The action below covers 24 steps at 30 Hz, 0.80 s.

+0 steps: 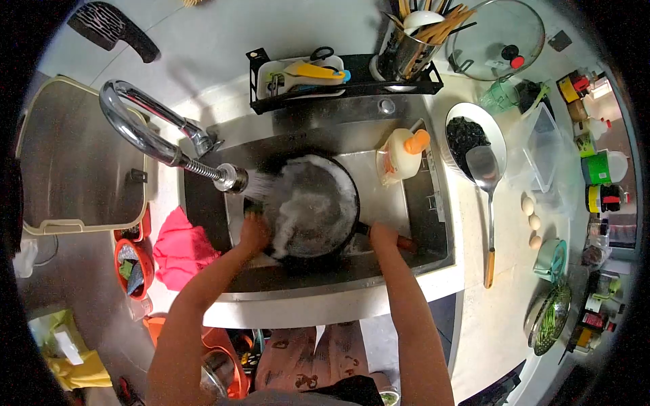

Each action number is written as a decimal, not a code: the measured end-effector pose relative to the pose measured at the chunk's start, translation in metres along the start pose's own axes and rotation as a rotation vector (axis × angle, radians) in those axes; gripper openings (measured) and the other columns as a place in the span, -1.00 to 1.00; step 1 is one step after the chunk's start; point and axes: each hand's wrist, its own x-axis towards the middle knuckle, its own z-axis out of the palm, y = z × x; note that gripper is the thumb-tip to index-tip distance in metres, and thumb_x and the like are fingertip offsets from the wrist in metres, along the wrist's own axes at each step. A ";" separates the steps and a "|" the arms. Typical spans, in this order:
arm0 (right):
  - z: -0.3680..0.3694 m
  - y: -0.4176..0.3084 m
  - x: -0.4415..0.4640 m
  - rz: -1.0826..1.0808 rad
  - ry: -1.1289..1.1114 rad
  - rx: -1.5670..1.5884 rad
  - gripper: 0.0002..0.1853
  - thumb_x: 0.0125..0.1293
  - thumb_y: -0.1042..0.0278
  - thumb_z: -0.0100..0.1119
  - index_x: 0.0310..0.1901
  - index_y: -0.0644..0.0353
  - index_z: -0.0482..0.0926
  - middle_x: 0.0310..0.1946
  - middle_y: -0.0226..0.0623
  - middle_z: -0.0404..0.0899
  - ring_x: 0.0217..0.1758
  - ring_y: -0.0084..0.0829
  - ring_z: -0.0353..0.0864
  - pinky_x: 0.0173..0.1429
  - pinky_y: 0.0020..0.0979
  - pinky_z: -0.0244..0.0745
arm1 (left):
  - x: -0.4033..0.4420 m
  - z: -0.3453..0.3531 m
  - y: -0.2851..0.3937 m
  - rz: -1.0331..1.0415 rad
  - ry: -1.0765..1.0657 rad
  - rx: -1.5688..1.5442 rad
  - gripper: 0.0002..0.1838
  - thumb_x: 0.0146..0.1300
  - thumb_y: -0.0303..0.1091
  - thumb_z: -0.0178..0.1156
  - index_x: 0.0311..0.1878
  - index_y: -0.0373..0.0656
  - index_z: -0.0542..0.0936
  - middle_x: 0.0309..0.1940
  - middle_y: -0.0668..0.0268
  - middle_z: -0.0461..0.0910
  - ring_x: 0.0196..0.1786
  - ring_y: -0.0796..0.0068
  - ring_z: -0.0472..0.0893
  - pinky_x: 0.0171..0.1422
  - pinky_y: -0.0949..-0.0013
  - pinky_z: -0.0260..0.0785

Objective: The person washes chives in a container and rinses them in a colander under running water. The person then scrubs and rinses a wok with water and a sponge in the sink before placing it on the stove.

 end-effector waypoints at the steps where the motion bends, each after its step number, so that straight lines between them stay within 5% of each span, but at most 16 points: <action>1: 0.001 0.000 -0.001 -0.005 0.016 0.011 -0.73 0.07 0.27 0.08 -0.20 0.21 0.43 -0.32 -0.08 0.56 -0.20 -0.12 0.56 -0.15 -0.13 0.40 | -0.011 -0.019 0.007 0.070 -0.255 -0.104 -0.63 0.17 -0.18 -0.11 -0.06 -0.14 0.51 0.00 0.08 0.42 0.08 0.26 0.39 0.09 0.11 0.19; 2: 0.000 0.002 0.000 -0.009 0.037 0.020 -0.73 0.07 0.28 0.09 -0.20 0.22 0.43 -0.32 -0.08 0.56 -0.20 -0.12 0.55 -0.15 -0.13 0.40 | -0.015 -0.029 0.016 0.139 -0.505 -0.209 -0.62 0.17 -0.18 -0.12 -0.04 -0.15 0.50 0.01 0.05 0.40 0.09 0.24 0.38 0.10 0.12 0.19; 4: 0.002 0.000 0.004 0.013 0.018 0.037 -0.74 0.09 0.28 0.07 -0.20 0.22 0.43 -0.31 -0.07 0.56 -0.21 -0.10 0.55 -0.15 -0.11 0.39 | -0.015 -0.028 0.035 0.736 -0.594 -0.049 -0.61 0.22 -0.18 -0.19 -0.01 -0.15 0.47 0.07 0.03 0.34 0.14 0.17 0.31 0.16 0.18 0.14; 5: 0.004 0.000 0.005 0.030 0.007 0.045 -0.74 0.09 0.28 0.06 -0.21 0.22 0.43 -0.31 -0.07 0.56 -0.21 -0.10 0.55 -0.15 -0.11 0.39 | -0.007 0.007 0.057 0.701 -0.577 -0.577 -0.62 0.23 -0.21 -0.20 -0.01 -0.17 0.46 0.04 0.03 0.36 0.12 0.14 0.32 0.16 0.20 0.15; 7: 0.008 0.000 0.006 0.030 0.014 0.021 -0.77 0.11 0.31 0.03 -0.22 0.22 0.43 -0.29 -0.08 0.55 -0.21 -0.10 0.55 -0.15 -0.09 0.39 | 0.028 0.044 0.101 0.645 -0.483 -1.107 -0.62 0.26 -0.24 -0.24 0.03 -0.19 0.41 0.02 0.04 0.37 0.10 0.10 0.32 0.16 0.23 0.14; 10: 0.007 -0.003 0.009 0.092 0.017 -0.023 -0.80 0.15 0.33 -0.03 -0.22 0.22 0.43 -0.28 -0.10 0.56 -0.21 -0.12 0.55 -0.14 -0.07 0.39 | 0.074 -0.034 0.147 0.550 -0.413 -1.276 -0.54 0.27 -0.24 -0.24 0.22 -0.16 0.19 0.07 0.03 0.33 0.11 0.08 0.29 0.20 0.20 0.07; 14: 0.000 -0.006 0.004 0.092 0.039 0.033 -0.81 0.19 0.36 -0.10 -0.20 0.20 0.43 -0.30 -0.12 0.56 -0.23 -0.14 0.57 -0.12 -0.03 0.37 | 0.148 -0.069 0.161 0.132 0.360 -1.203 -0.39 0.25 -0.22 -0.17 0.32 -0.11 -0.13 0.07 -0.17 0.25 0.00 -0.11 0.34 0.08 0.07 0.19; 16: 0.000 -0.003 0.006 0.069 -0.029 0.041 -0.76 0.20 0.38 -0.13 -0.13 0.26 0.41 -0.28 -0.04 0.55 -0.23 -0.09 0.56 -0.04 0.02 0.28 | 0.167 -0.083 0.140 -0.043 0.485 -1.350 -0.36 0.26 -0.20 -0.15 0.32 -0.09 -0.15 0.16 -0.18 0.14 0.06 -0.19 0.28 0.10 0.03 0.18; 20: 0.002 -0.003 0.003 0.073 0.006 0.023 -0.71 0.22 0.39 -0.17 -0.05 0.29 0.39 -0.26 0.01 0.54 -0.22 -0.08 0.55 0.03 0.05 0.23 | 0.171 -0.072 0.091 -0.448 0.518 -0.821 -0.40 0.27 -0.15 -0.18 0.31 -0.15 -0.03 0.28 -0.07 -0.05 0.23 -0.09 0.16 0.21 0.05 0.12; 24: 0.003 -0.002 0.001 0.037 -0.071 0.012 -0.68 0.22 0.38 -0.14 0.00 0.29 0.33 -0.28 -0.02 0.55 -0.23 -0.09 0.55 -0.02 0.02 0.28 | 0.134 -0.033 0.055 -0.315 -0.084 -0.716 -0.45 0.26 -0.19 -0.19 0.28 -0.20 0.06 0.25 -0.05 0.02 0.27 -0.01 0.10 0.23 0.06 0.08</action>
